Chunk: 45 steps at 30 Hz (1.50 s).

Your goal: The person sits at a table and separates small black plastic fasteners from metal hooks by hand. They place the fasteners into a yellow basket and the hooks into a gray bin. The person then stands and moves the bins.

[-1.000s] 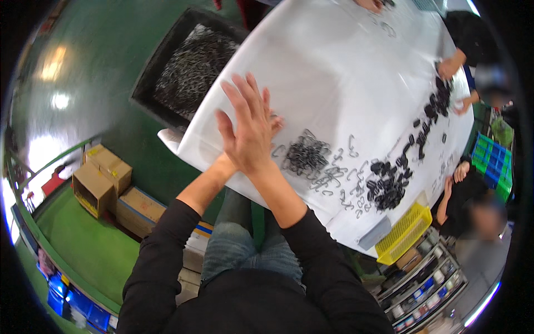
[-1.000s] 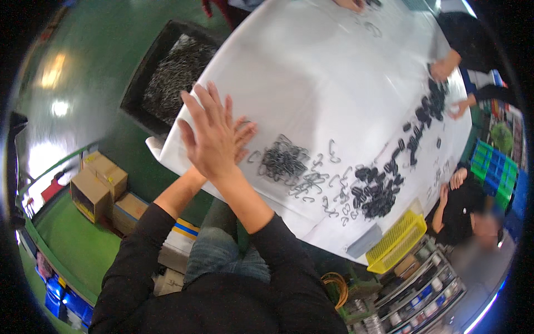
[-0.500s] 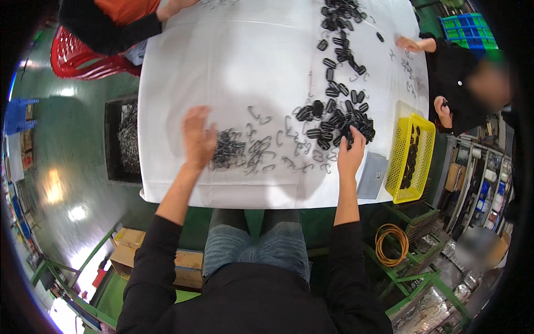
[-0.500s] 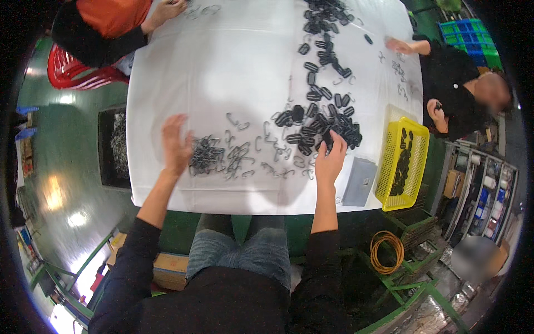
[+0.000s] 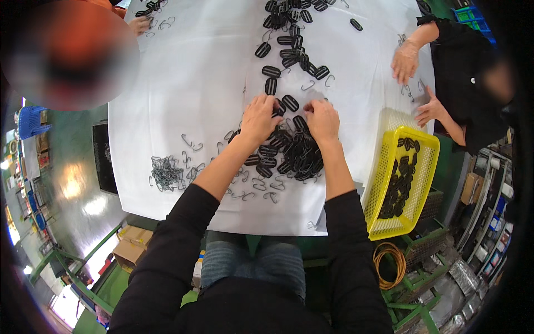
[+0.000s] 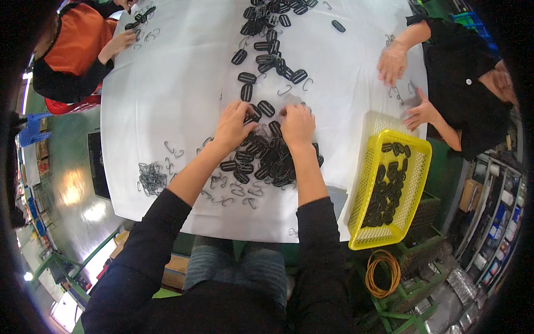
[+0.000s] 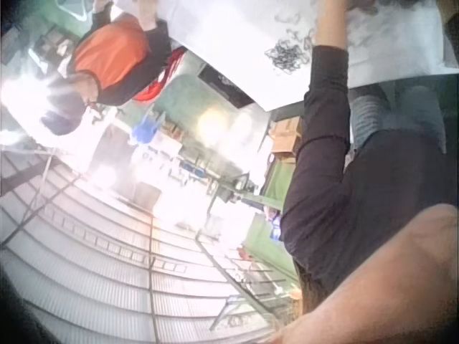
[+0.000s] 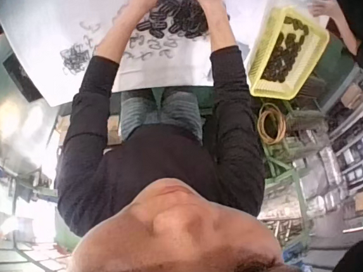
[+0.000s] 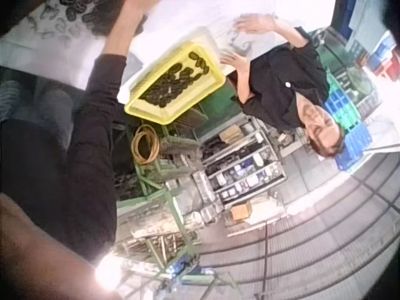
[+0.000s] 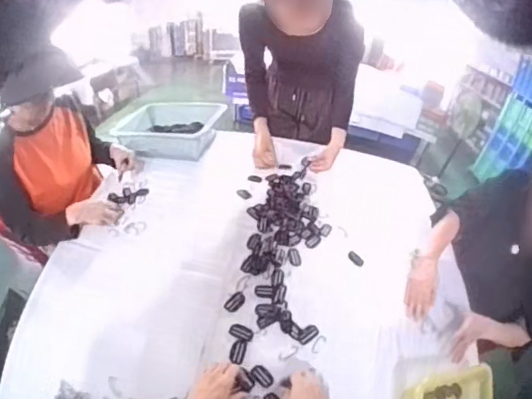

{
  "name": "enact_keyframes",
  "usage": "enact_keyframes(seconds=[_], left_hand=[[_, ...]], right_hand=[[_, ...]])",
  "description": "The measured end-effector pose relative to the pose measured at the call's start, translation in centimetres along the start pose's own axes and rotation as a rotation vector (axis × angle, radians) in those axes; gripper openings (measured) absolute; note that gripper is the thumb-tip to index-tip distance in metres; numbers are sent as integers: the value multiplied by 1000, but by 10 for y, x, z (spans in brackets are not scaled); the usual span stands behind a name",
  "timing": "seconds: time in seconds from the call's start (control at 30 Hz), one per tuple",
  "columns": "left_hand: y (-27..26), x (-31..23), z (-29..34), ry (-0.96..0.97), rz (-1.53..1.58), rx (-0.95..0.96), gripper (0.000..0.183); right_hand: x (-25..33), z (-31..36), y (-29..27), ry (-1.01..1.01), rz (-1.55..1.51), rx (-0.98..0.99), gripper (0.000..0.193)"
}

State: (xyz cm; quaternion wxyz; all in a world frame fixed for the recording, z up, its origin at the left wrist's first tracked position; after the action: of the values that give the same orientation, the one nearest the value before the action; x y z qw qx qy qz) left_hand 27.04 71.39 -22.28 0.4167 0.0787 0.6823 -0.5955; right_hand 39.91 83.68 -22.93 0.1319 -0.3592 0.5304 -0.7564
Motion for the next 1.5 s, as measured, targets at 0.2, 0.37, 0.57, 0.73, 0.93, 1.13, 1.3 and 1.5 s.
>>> enact_keyframes(seconds=[0.2,0.37,0.57,0.73,0.93,1.13,1.3,1.5], left_hand=[[-22,16,9,-386,693,50,22],[-32,22,-28,-399,337,-149,36],[5,2,-57,-253,-145,-54,39],[-37,31,-40,-401,1093,180,27],[-85,50,-61,-440,1098,271,32],[-35,28,-104,-174,-110,-48,33],[-27,31,-94,-44,-150,47,37],[-57,49,-63,-227,499,539,22]], right_hand=[[0,6,-12,-29,-114,-185,31],[2,-8,-14,0,-13,42,26],[24,-6,-6,-66,-83,-226,29],[30,-14,5,33,-391,58,25],[-31,34,-47,363,-1646,109,29],[-28,8,-25,690,-196,-81,41],[-18,10,-10,631,-693,-21,33],[-29,53,-52,456,-1716,-21,23]])
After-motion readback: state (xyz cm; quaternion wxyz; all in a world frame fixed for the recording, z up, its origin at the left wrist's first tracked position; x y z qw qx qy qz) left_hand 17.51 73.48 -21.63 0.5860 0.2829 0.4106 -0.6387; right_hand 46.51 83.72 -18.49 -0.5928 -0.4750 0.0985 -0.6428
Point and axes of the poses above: each hand's wrist, its own z-axis away from the middle knuckle, its own y-axis out of the palm, x = y × z, the point moved 1 cm from there along -z, towards the middle knuckle, and after that the axes turned 1 degree about z, right-handed, at the moved point
